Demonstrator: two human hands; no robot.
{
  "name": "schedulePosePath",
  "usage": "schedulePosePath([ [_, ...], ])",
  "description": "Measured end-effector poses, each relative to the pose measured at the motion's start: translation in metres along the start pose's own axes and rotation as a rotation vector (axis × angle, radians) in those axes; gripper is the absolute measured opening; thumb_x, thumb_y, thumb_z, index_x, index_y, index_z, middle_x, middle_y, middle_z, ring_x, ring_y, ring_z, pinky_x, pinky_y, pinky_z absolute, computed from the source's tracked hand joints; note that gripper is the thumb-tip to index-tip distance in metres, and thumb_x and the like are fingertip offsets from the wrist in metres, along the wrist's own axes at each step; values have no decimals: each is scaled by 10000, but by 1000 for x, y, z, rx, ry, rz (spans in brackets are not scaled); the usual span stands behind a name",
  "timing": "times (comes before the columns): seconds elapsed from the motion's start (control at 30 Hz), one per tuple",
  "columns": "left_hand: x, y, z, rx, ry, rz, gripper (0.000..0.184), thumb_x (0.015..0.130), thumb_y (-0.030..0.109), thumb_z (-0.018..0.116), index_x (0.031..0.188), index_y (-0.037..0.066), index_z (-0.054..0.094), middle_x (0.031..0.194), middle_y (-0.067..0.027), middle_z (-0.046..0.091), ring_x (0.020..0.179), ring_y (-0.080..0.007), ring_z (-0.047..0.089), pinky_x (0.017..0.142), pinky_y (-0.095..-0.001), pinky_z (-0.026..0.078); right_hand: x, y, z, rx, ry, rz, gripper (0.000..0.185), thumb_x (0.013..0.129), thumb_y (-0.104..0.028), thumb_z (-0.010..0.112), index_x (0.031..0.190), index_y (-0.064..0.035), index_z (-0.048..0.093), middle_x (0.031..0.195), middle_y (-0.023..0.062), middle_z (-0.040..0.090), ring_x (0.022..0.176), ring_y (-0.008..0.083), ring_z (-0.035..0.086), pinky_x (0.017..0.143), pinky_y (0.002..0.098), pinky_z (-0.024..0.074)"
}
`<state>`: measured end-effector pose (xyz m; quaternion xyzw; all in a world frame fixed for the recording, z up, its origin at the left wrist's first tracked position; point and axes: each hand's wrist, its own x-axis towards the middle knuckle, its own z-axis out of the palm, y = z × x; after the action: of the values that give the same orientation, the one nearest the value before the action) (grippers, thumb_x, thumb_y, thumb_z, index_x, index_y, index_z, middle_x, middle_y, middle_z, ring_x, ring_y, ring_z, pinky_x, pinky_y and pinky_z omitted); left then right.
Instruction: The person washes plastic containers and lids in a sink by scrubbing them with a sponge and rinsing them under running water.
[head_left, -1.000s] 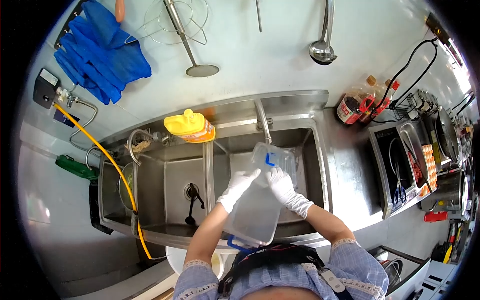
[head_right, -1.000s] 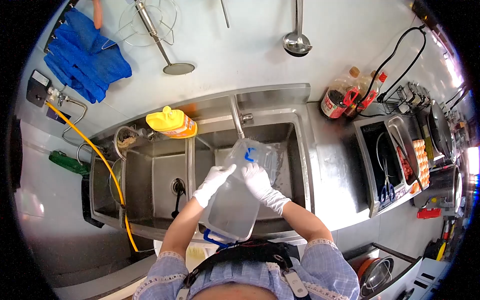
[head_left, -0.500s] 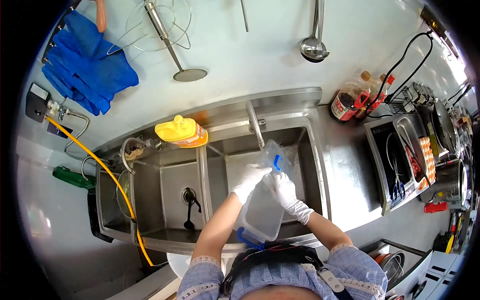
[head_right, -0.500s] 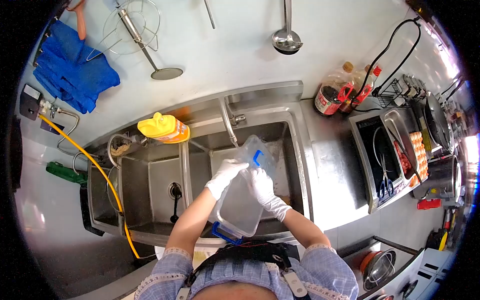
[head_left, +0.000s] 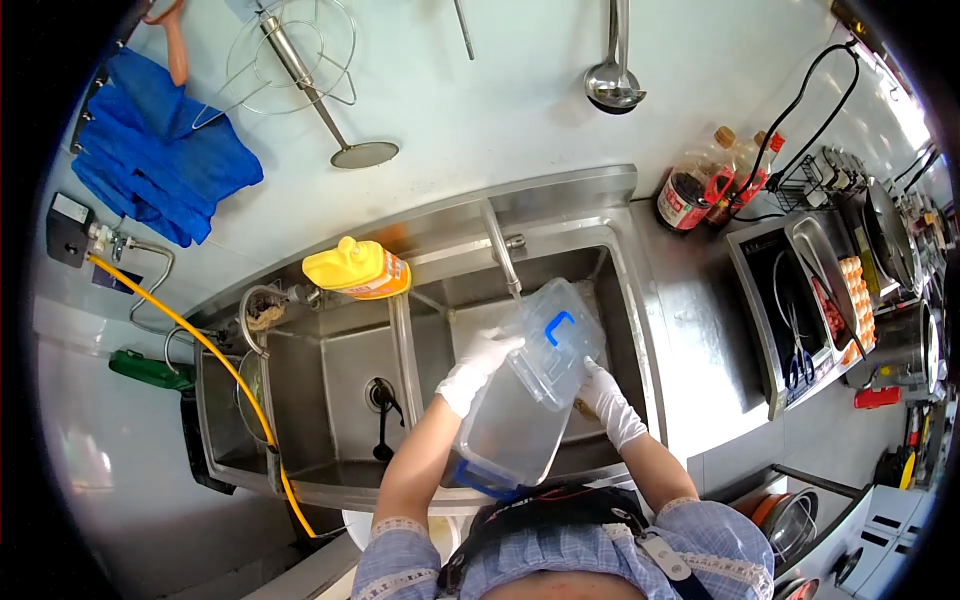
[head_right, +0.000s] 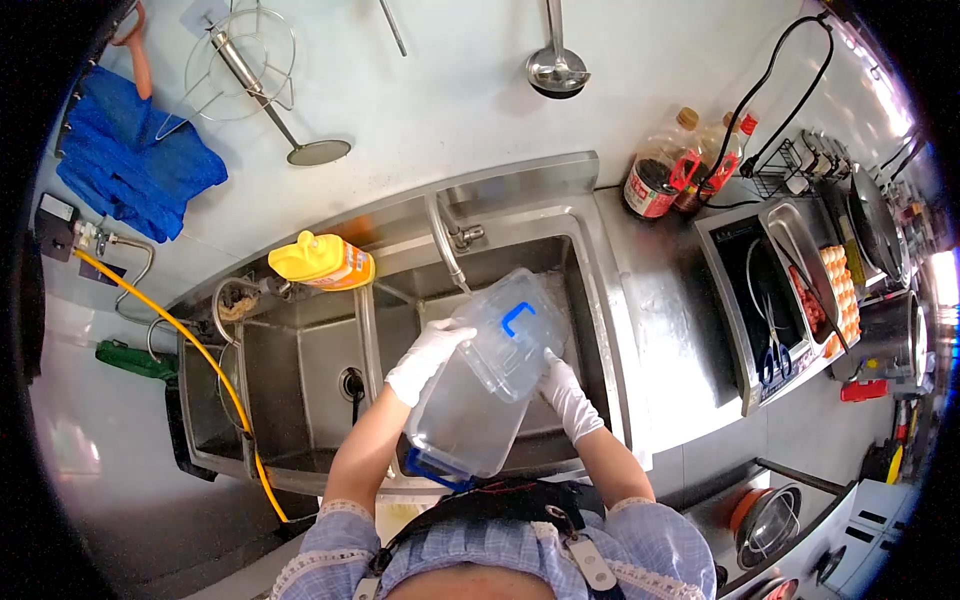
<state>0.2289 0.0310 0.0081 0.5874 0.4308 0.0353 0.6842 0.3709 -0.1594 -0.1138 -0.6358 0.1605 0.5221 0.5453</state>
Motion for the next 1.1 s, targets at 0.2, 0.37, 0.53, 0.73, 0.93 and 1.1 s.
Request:
schedulePosePath([
  [0.2,-53,34,-11,85,-33,-80,239,808,282,671,845,46,659,696,40,589,555,-27,438,487,-182,314,40,17,2,735,-268,242,218,905,-174,516,1086,-53,504,933,117,607,843,304,571,819,499,449],
  [0.37,-91,52,-27,68,-3,-136,257,800,202,692,914,-27,663,809,-28,641,744,-87,558,684,-213,433,34,20,7,694,-342,235,214,923,-203,469,1034,-25,509,997,133,582,912,307,552,856,461,434],
  [0.53,-118,34,-70,108,111,112,169,769,17,629,930,-16,670,881,-62,669,802,-111,596,775,-226,458,16,8,-3,762,-309,386,126,893,-136,511,927,-18,538,798,107,612,700,256,587,676,365,500],
  [0.73,-198,74,-108,131,412,85,166,775,6,579,907,10,679,812,-15,649,712,-68,555,641,-199,432,0,3,-24,658,-399,408,138,885,-101,521,968,8,502,806,143,597,652,237,582,604,319,515],
  [0.93,-267,68,-138,94,677,177,139,782,-20,564,866,30,663,689,55,511,494,-12,369,450,-170,252,22,4,-10,490,-460,326,238,853,-124,599,1037,-19,491,869,144,607,711,234,586,689,335,498],
  [1.1,-300,30,-166,-121,880,249,129,810,-13,580,888,35,672,616,55,497,435,-5,342,418,-163,229,49,9,10,257,-604,73,219,867,-116,583,1075,-63,542,937,118,621,831,239,596,769,372,479],
])
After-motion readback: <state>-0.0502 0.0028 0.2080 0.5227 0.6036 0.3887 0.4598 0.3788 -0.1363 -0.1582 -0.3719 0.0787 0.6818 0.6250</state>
